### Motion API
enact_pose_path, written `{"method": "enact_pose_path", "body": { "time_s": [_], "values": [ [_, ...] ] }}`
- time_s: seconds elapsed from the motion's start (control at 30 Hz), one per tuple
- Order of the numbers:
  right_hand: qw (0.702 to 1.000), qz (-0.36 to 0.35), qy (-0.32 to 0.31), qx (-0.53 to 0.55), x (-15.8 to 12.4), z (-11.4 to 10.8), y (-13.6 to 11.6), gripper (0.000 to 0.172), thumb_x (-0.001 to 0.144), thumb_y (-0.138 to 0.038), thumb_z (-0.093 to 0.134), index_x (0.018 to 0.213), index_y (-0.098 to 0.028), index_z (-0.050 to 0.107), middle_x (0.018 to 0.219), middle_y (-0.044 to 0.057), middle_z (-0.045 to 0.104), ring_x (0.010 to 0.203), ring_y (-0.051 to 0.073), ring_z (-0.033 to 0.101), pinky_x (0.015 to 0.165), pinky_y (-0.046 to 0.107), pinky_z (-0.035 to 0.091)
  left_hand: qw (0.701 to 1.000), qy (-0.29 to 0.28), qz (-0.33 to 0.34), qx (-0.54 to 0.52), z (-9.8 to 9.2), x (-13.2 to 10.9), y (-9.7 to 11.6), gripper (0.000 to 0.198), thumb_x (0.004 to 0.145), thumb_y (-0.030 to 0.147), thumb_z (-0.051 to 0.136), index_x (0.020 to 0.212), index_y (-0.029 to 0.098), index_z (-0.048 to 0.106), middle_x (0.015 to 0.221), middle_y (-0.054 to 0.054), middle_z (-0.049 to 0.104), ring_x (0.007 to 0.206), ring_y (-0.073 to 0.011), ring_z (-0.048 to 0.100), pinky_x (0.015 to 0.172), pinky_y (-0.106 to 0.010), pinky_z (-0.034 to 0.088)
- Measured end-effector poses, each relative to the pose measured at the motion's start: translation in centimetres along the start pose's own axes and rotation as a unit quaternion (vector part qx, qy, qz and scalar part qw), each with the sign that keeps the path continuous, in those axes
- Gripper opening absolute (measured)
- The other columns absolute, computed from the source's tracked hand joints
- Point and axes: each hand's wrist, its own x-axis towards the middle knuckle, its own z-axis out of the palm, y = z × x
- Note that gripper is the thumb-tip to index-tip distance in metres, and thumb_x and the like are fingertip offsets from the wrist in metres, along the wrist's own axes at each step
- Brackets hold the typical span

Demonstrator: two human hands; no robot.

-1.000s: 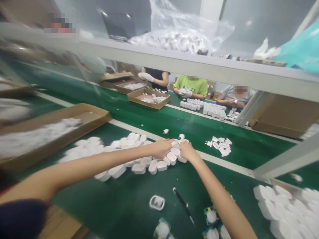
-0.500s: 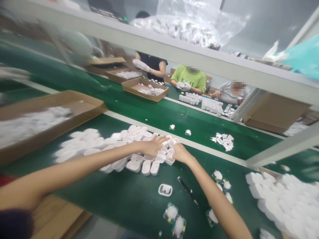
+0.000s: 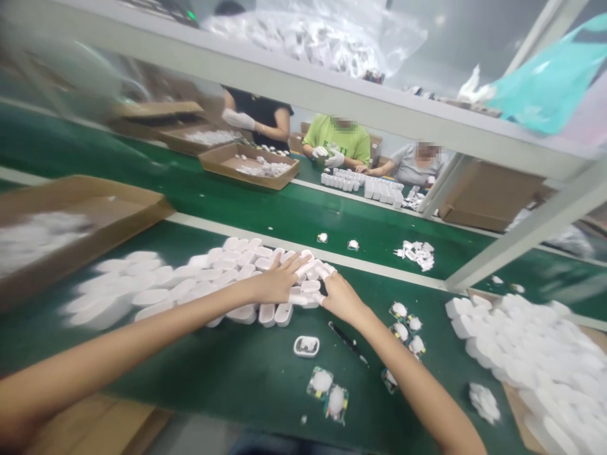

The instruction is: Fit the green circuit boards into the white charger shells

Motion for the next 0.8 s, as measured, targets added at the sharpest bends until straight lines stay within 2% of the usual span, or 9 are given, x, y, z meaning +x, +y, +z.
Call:
{"method": "enact_pose_path", "body": {
  "time_s": [0.1, 0.23, 0.4, 0.47, 0.57, 0.63, 0.7, 0.73, 0.8],
  "values": [
    [0.999, 0.013, -0.018, -0.044, -4.5, 0.7, -2.4, 0.034, 0.095, -0.029, 0.071, 0.127, -0.018, 0.069, 0.125, 0.015, 0.072, 0.116, 0.032, 0.067, 0.100, 0.043, 0.055, 0.999, 0.011, 0.039, 0.012, -0.2, 1.0, 1.0, 0.054, 0.093, 0.035, 0.067, 0.146, 0.022, 0.062, 0.182, -0.012, 0.011, 0.167, -0.0473, -0.003, 0.126, -0.080, -0.002],
    [0.992, 0.009, -0.073, -0.098, -8.1, 3.6, -5.4, 0.043, 0.084, -0.040, 0.086, 0.115, -0.013, 0.073, 0.124, 0.021, 0.072, 0.112, 0.037, 0.067, 0.095, 0.046, 0.057, 0.996, -0.013, 0.090, 0.025, 0.1, 1.9, 1.9, 0.033, 0.085, 0.020, 0.072, 0.117, 0.020, 0.077, 0.177, -0.011, 0.031, 0.166, -0.0454, 0.016, 0.127, -0.079, 0.012],
    [0.989, 0.010, -0.089, -0.115, -7.9, 5.3, -6.2, 0.007, 0.085, -0.008, 0.075, 0.089, -0.013, 0.072, 0.094, 0.014, 0.075, 0.099, 0.029, 0.068, 0.088, 0.035, 0.056, 0.994, 0.006, 0.101, 0.034, 0.2, 1.7, 2.0, 0.032, 0.087, 0.023, 0.072, 0.119, 0.020, 0.076, 0.172, -0.015, 0.041, 0.164, -0.0460, 0.024, 0.125, -0.081, 0.017],
    [0.992, 0.022, -0.064, -0.104, -7.7, 4.0, -5.4, 0.011, 0.085, -0.005, 0.073, 0.081, -0.015, 0.069, 0.087, 0.008, 0.074, 0.090, 0.023, 0.069, 0.084, 0.029, 0.055, 0.994, 0.021, 0.097, 0.035, -0.2, 0.9, 1.8, 0.031, 0.090, 0.026, 0.070, 0.120, 0.020, 0.076, 0.171, -0.016, 0.042, 0.163, -0.0460, 0.025, 0.125, -0.081, 0.018],
    [0.994, 0.072, 0.014, -0.086, -7.2, -0.4, -2.0, 0.005, 0.096, -0.020, 0.072, 0.093, -0.017, 0.071, 0.092, 0.002, 0.074, 0.082, 0.016, 0.069, 0.079, 0.025, 0.055, 0.994, 0.082, 0.071, 0.028, -0.9, -2.1, 1.7, 0.027, 0.098, 0.026, 0.057, 0.112, 0.017, 0.077, 0.172, -0.018, 0.039, 0.163, -0.0454, 0.026, 0.127, -0.077, 0.023],
    [0.984, 0.131, 0.077, -0.093, -6.4, -4.2, 1.7, 0.011, 0.102, -0.024, 0.067, 0.107, -0.016, 0.071, 0.101, 0.004, 0.074, 0.084, 0.016, 0.071, 0.080, 0.030, 0.059, 0.972, 0.225, 0.061, -0.017, -0.6, -5.3, 2.4, 0.035, 0.099, 0.024, 0.053, 0.126, 0.021, 0.073, 0.163, -0.016, 0.054, 0.158, -0.0396, 0.041, 0.126, -0.067, 0.038],
    [0.966, 0.194, 0.128, -0.113, -5.2, -7.8, 5.9, 0.025, 0.104, -0.033, 0.068, 0.121, -0.015, 0.068, 0.114, 0.007, 0.073, 0.094, 0.020, 0.072, 0.084, 0.039, 0.063, 0.935, 0.346, 0.058, -0.048, 0.8, -8.5, 4.0, 0.043, 0.101, 0.026, 0.053, 0.143, 0.024, 0.064, 0.144, -0.015, 0.070, 0.136, -0.0328, 0.066, 0.112, -0.051, 0.058],
    [0.957, 0.217, 0.146, -0.122, -4.5, -9.2, 7.9, 0.029, 0.104, -0.036, 0.069, 0.125, -0.016, 0.067, 0.121, 0.008, 0.071, 0.101, 0.022, 0.072, 0.088, 0.042, 0.063, 0.922, 0.375, 0.068, -0.064, 1.9, -9.9, 5.1, 0.043, 0.101, 0.028, 0.057, 0.144, 0.027, 0.063, 0.133, -0.013, 0.076, 0.122, -0.0299, 0.074, 0.103, -0.044, 0.064],
    [0.944, 0.249, 0.167, -0.140, -3.4, -11.2, 11.4, 0.034, 0.102, -0.037, 0.070, 0.129, -0.016, 0.067, 0.128, 0.010, 0.069, 0.110, 0.026, 0.072, 0.093, 0.044, 0.062, 0.915, 0.372, 0.105, -0.114, 4.5, -11.9, 7.5, 0.038, 0.101, 0.026, 0.061, 0.139, 0.031, 0.066, 0.119, -0.009, 0.081, 0.108, -0.0260, 0.079, 0.092, -0.035, 0.068]
  ]
}}
